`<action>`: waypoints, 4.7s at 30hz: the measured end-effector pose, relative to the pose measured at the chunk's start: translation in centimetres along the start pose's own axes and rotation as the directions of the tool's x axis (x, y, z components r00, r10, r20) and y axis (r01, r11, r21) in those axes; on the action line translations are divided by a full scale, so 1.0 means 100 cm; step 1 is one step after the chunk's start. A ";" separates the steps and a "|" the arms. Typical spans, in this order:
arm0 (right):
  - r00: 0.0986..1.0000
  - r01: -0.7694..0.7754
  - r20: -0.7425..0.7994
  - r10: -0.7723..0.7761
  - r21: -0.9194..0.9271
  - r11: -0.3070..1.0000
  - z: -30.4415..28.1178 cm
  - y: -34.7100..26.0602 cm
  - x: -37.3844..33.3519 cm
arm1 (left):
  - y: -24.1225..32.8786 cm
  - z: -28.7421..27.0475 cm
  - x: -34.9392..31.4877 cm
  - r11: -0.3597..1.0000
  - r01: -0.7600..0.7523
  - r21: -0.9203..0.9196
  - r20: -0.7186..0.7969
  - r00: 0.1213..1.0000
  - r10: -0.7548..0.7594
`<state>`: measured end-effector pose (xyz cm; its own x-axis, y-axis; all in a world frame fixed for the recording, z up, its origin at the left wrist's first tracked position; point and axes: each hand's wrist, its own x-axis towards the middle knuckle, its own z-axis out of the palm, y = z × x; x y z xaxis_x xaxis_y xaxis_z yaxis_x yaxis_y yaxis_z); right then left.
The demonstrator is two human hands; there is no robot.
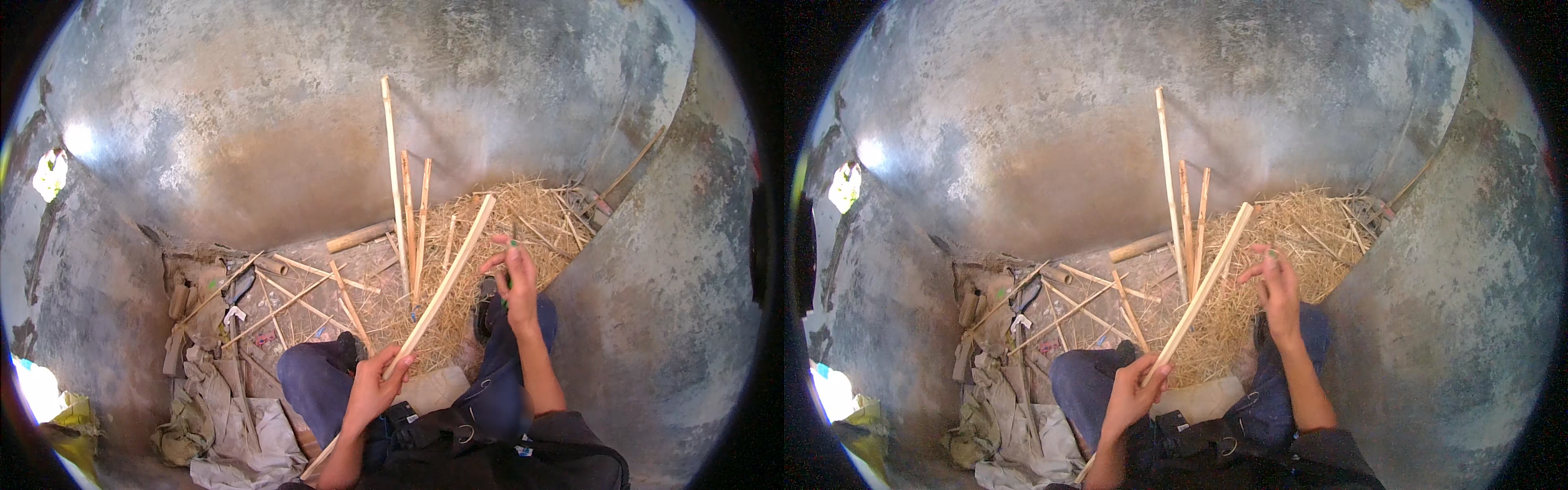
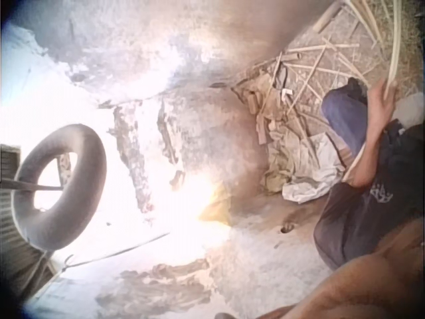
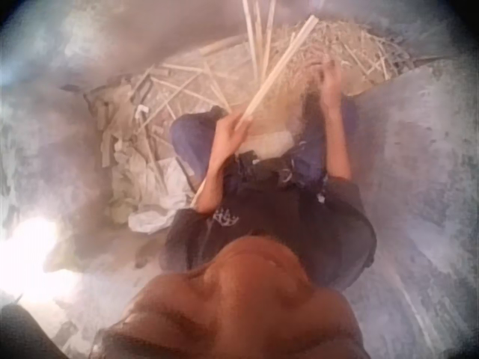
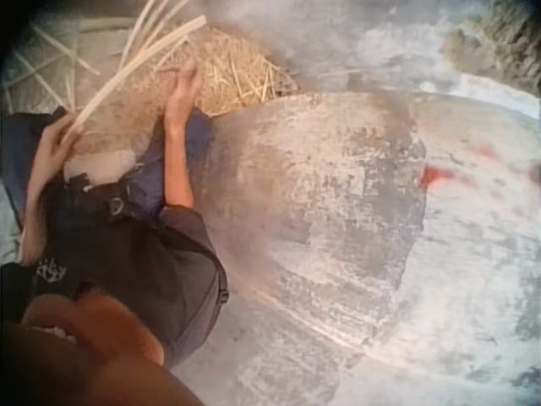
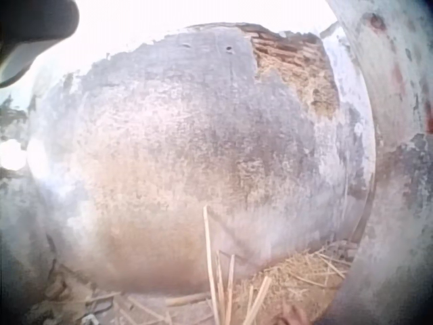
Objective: The person uses a small green knife to whittle and sharpen the ends of bamboo sticks while sitting on a floor covered in debris and straw.
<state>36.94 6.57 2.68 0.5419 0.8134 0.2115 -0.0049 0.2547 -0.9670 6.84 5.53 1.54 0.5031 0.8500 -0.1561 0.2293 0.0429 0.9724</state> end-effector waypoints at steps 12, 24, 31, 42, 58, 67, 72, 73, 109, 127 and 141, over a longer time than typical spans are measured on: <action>0.995 -0.014 -0.097 0.018 0.035 0.999 -0.032 0.002 0.024 | -0.001 -0.006 -0.007 0.997 0.037 0.061 -0.031 0.999 -0.035; 0.937 0.228 -0.013 -0.349 -0.733 0.641 -0.047 0.030 0.030 | -0.016 -0.040 -0.011 0.986 -0.035 0.164 -0.159 0.985 0.061; 0.982 0.178 0.094 -0.164 -0.752 0.635 -0.047 0.024 0.024 | -0.011 -0.075 -0.023 0.990 0.062 -0.129 -0.251 0.963 -0.093; 0.760 0.368 0.448 0.471 -0.894 0.255 0.015 0.058 -0.034 | 0.006 -0.044 -0.005 0.982 0.045 -0.182 -0.098 0.993 -0.064; 0.839 0.231 0.429 0.335 -0.838 0.494 -0.012 0.027 -0.013 | 0.015 -0.028 0.005 0.997 0.001 -0.080 -0.078 0.997 -0.007; 0.819 0.249 0.420 0.392 -0.874 0.416 -0.012 0.023 -0.016 | 0.012 -0.026 0.003 0.997 0.007 -0.083 -0.087 0.996 -0.014; 0.911 0.210 0.371 0.180 -0.795 0.570 -0.007 0.018 -0.012 | 0.015 -0.023 0.003 0.999 0.009 -0.046 -0.081 0.997 -0.012; 0.949 0.155 0.289 0.124 -0.774 0.614 -0.002 0.012 -0.014 | 0.015 -0.023 0.003 1.000 0.004 -0.013 -0.086 0.996 -0.005; 0.820 0.571 0.437 -0.368 -0.659 0.489 0.027 0.008 -0.026 | 0.024 0.007 -0.008 0.945 -0.082 0.316 -0.288 0.941 0.177; 0.710 0.671 0.606 -0.358 -0.430 0.603 0.041 0.005 -0.056 | 0.028 0.009 -0.008 0.977 -0.123 0.177 -0.217 0.963 0.160; 0.687 0.716 0.591 -0.421 -0.455 0.530 0.047 -0.003 -0.061 | 0.030 0.012 -0.008 0.977 -0.102 0.189 -0.230 0.962 0.145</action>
<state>29.69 3.97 2.36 -0.1225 0.7612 0.6368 0.7675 0.4795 -0.4256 8.11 4.36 4.41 0.3256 0.9450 0.0312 0.3297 -0.1444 0.9330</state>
